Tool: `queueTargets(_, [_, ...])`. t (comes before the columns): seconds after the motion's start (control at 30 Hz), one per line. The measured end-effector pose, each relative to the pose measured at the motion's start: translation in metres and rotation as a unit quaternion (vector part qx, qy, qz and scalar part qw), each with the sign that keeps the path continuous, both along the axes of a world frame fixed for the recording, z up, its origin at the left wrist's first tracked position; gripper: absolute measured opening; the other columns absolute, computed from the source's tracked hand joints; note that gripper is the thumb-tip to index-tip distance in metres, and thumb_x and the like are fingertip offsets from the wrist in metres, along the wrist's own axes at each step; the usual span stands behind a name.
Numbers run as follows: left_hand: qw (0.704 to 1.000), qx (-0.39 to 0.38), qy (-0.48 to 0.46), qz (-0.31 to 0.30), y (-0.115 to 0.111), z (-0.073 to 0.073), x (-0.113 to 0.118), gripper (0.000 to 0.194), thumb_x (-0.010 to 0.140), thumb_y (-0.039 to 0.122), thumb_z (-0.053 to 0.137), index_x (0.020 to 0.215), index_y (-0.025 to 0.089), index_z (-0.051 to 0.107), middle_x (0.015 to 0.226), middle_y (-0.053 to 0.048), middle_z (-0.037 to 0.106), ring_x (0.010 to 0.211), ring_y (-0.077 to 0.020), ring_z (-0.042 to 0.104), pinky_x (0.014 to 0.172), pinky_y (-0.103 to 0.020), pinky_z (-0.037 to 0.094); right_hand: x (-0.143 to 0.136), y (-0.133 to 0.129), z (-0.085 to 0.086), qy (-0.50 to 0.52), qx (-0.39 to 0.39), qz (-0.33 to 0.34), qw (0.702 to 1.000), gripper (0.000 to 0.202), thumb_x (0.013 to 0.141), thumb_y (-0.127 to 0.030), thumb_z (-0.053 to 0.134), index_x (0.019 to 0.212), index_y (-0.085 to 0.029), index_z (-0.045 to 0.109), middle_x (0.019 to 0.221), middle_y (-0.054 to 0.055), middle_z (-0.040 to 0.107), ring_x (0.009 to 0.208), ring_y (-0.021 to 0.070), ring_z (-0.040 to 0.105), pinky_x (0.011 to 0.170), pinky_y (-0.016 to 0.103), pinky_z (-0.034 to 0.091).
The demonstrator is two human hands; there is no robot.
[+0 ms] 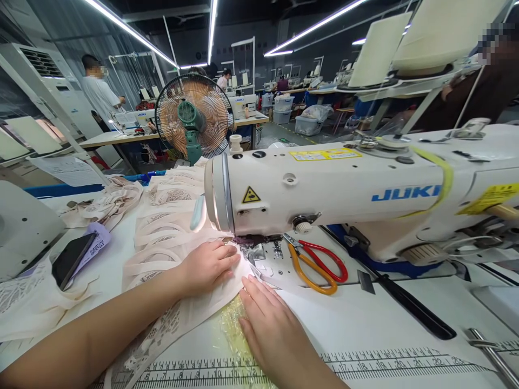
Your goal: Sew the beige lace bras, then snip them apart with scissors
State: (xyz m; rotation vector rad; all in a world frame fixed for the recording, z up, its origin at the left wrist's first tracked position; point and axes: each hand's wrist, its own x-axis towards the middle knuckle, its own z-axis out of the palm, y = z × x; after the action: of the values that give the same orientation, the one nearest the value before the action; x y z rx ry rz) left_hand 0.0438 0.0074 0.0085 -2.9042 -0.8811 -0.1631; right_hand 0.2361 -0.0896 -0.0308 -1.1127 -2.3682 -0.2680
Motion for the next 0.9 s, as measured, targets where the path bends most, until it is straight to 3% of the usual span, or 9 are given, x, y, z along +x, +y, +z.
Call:
queueTargets(0.3, [0.999,0.026,-0.012,-0.025,0.017,-0.001,-0.005,0.030,0.089,0.032,0.042,0.108,0.015,0.057,0.109,-0.011,0.060,0.096,-0.0240,0.054,0.080,-0.038,0.046,-0.004,-0.001,-0.003,0.011,-0.044,-0.018,0.999,0.037,0.086,-0.019,0.040,0.116,-0.006,0.057,0.126,0.017,0.055,0.118,0.0270,0.051,0.090,0.042,0.052])
queueTargets(0.47, [0.996,0.000,-0.044,-0.075,-0.005,0.011,0.001,0.026,0.089,0.023,0.039,0.088,0.014,0.064,0.099,-0.011,0.065,0.088,-0.0215,0.057,0.076,-0.036,0.048,-0.005,0.000,-0.006,0.032,-0.046,-0.024,0.998,0.038,0.087,-0.020,0.040,0.118,-0.007,0.057,0.127,0.016,0.055,0.118,0.0268,0.051,0.091,0.043,0.051])
queueTargets(0.57, [0.995,-0.013,-0.035,-0.090,-0.025,0.010,0.002,0.027,0.085,0.024,0.045,0.101,0.011,0.061,0.108,-0.012,0.064,0.097,-0.0241,0.057,0.085,-0.040,0.047,-0.005,0.000,-0.007,0.049,-0.054,-0.028,0.997,0.039,0.087,-0.021,0.041,0.121,-0.008,0.055,0.129,0.015,0.053,0.121,0.0261,0.048,0.094,0.043,0.048])
queueTargets(0.67, [0.995,0.020,-0.018,-0.091,-0.033,0.004,-0.001,0.031,0.088,0.021,0.043,0.115,0.011,0.055,0.121,-0.012,0.059,0.108,-0.0255,0.054,0.093,-0.047,0.042,-0.005,0.000,-0.008,0.041,-0.055,-0.027,0.997,0.041,0.087,-0.021,0.040,0.123,-0.006,0.053,0.130,0.016,0.052,0.121,0.0264,0.047,0.094,0.043,0.048])
queueTargets(0.9, [0.993,0.060,-0.012,-0.104,-0.015,0.001,-0.009,0.027,0.094,0.017,0.037,0.113,0.017,0.056,0.117,-0.008,0.063,0.109,-0.0205,0.055,0.097,-0.048,0.038,-0.005,0.000,-0.010,0.068,-0.063,-0.031,0.995,0.041,0.087,-0.021,0.040,0.125,-0.010,0.052,0.131,0.013,0.052,0.123,0.0258,0.046,0.096,0.043,0.046])
